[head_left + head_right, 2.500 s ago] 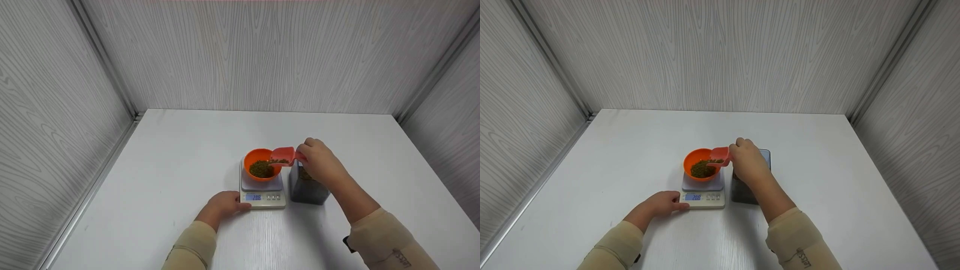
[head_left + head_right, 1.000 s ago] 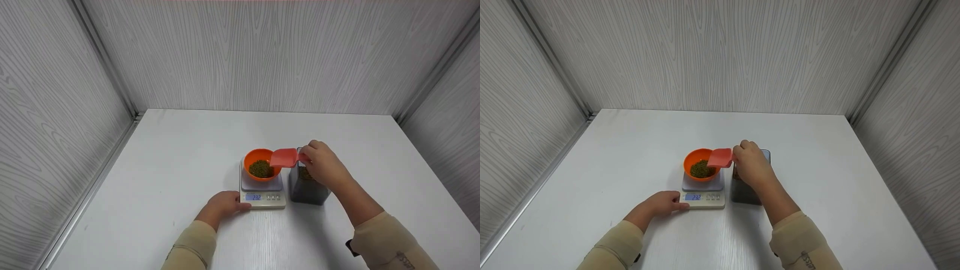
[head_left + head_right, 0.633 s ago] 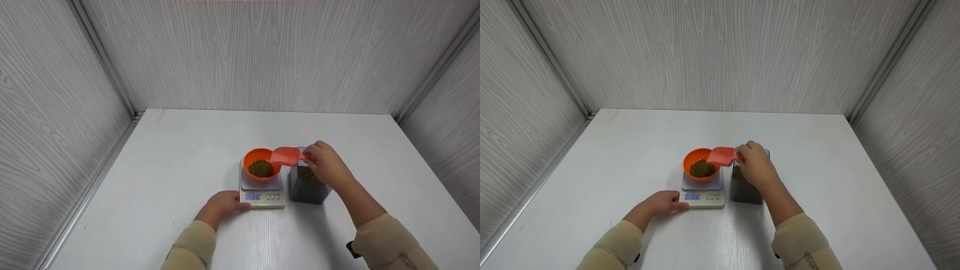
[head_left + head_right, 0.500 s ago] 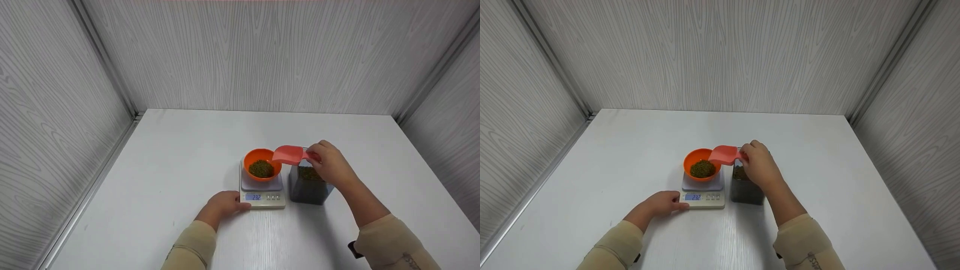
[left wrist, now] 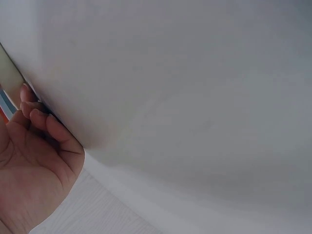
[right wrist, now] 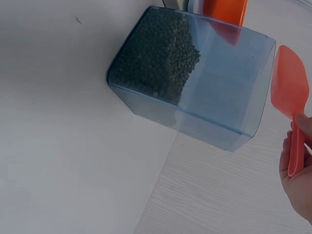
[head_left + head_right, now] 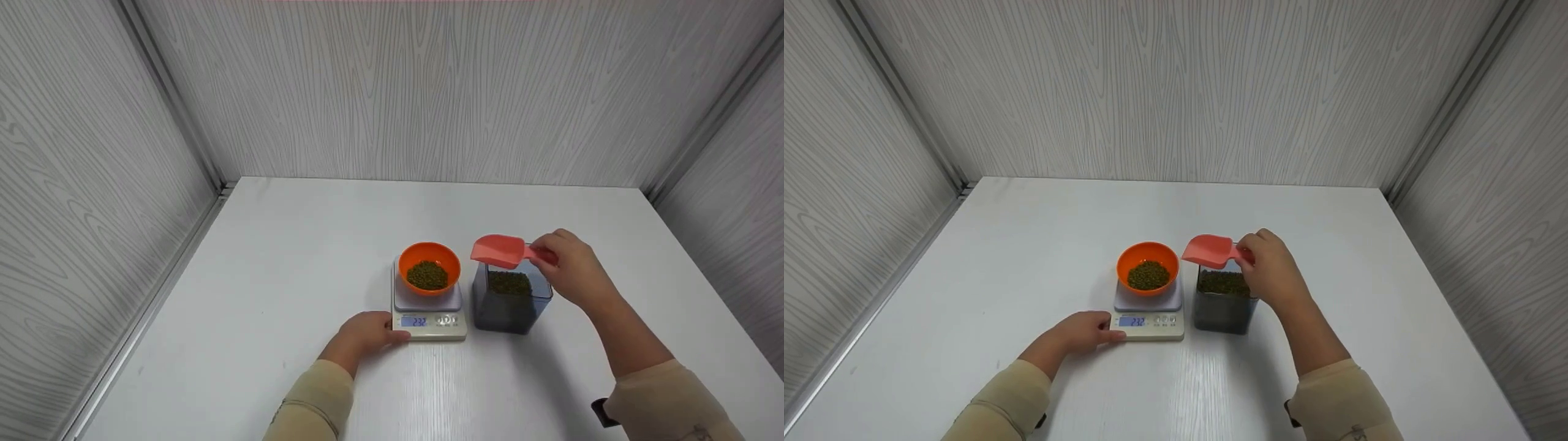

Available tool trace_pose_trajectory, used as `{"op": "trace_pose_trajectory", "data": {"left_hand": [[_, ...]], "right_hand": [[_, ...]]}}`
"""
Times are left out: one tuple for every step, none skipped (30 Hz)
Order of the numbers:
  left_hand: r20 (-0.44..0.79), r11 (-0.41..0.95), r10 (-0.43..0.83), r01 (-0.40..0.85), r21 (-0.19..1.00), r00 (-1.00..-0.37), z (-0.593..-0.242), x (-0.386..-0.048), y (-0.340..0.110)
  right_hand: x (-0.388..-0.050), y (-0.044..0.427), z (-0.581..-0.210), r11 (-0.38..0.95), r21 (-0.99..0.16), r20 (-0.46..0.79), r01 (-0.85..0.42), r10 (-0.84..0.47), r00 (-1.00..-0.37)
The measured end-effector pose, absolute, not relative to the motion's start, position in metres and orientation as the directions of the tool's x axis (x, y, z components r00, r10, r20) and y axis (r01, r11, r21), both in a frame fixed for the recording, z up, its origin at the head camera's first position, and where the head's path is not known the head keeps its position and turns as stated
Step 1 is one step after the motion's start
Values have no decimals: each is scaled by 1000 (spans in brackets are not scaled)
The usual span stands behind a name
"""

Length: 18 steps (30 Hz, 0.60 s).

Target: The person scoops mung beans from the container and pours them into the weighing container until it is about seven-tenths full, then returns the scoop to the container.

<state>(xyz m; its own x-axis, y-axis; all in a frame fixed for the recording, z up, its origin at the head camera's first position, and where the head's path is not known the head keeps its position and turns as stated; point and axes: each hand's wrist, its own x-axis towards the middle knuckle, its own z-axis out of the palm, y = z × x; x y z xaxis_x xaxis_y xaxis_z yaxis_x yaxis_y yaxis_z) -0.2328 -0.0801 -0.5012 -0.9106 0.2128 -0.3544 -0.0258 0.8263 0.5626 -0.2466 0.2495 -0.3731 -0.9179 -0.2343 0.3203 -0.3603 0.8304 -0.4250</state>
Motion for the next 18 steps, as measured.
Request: {"op": "trace_pose_trajectory", "data": {"left_hand": [[-354, 826, 212, -26, 562, -911, -501, -233, -80], [-353, 826, 213, -25, 563, -911, -501, -233, -80], [-353, 826, 213, -25, 563, -911, -501, -233, -80], [-352, 827, 213, -24, 562, -911, -501, -233, -80], [-352, 827, 214, -23, 562, -911, -501, -233, -80], [-351, 827, 215, -21, 561, -911, -501, -233, -80], [-351, 828, 215, -20, 560, -911, -501, -233, -80], [-351, 830, 215, -19, 558, -911, -501, -233, -79], [-352, 832, 215, -18, 555, -911, -501, -233, -79], [-353, 833, 214, -19, 554, -911, -501, -233, -79], [-354, 833, 213, -20, 553, -911, -501, -233, -79], [-356, 834, 211, -22, 552, -911, -502, -233, -79], [-356, 834, 211, -23, 552, -910, -501, -233, -79], [-356, 833, 211, -23, 552, -910, -501, -233, -79], [-356, 832, 210, -24, 555, -911, -501, -233, -79], [-356, 831, 210, -26, 556, -911, -501, -233, -79], [-356, 830, 210, -26, 557, -911, -501, -233, -79], [-355, 829, 211, -26, 559, -911, -500, -233, -79]], "right_hand": [[-246, 252, -373, 831, -420, 331, -363, -232, -915], [-246, 255, -373, 831, -418, 341, -366, -229, -912], [-247, 258, -373, 832, -415, 349, -367, -227, -909], [-247, 260, -372, 833, -412, 355, -369, -226, -907], [-247, 262, -372, 834, -413, 355, -366, -223, -908], [-247, 265, -372, 836, -412, 352, -363, -221, -909], [-247, 267, -372, 837, -414, 346, -358, -219, -912], [-247, 269, -371, 839, -417, 335, -350, -216, -917], [-246, 272, -371, 842, -418, 323, -341, -213, -922], [-246, 274, -371, 843, -422, 310, -333, -211, -927], [-246, 275, -370, 846, -425, 295, -323, -208, -932], [-246, 277, -370, 848, -424, 284, -317, -208, -936], [-246, 278, -370, 851, -423, 272, -312, -209, -939], [-246, 279, -370, 854, -418, 263, -309, -211, -941], [-246, 279, -370, 858, -413, 255, -306, -213, -943], [-246, 279, -370, 861, -409, 248, -304, -216, -944], [-246, 279, -370, 864, -400, 243, -305, -221, -944], [-247, 279, -370, 867, -391, 240, -309, -228, -943]]}}
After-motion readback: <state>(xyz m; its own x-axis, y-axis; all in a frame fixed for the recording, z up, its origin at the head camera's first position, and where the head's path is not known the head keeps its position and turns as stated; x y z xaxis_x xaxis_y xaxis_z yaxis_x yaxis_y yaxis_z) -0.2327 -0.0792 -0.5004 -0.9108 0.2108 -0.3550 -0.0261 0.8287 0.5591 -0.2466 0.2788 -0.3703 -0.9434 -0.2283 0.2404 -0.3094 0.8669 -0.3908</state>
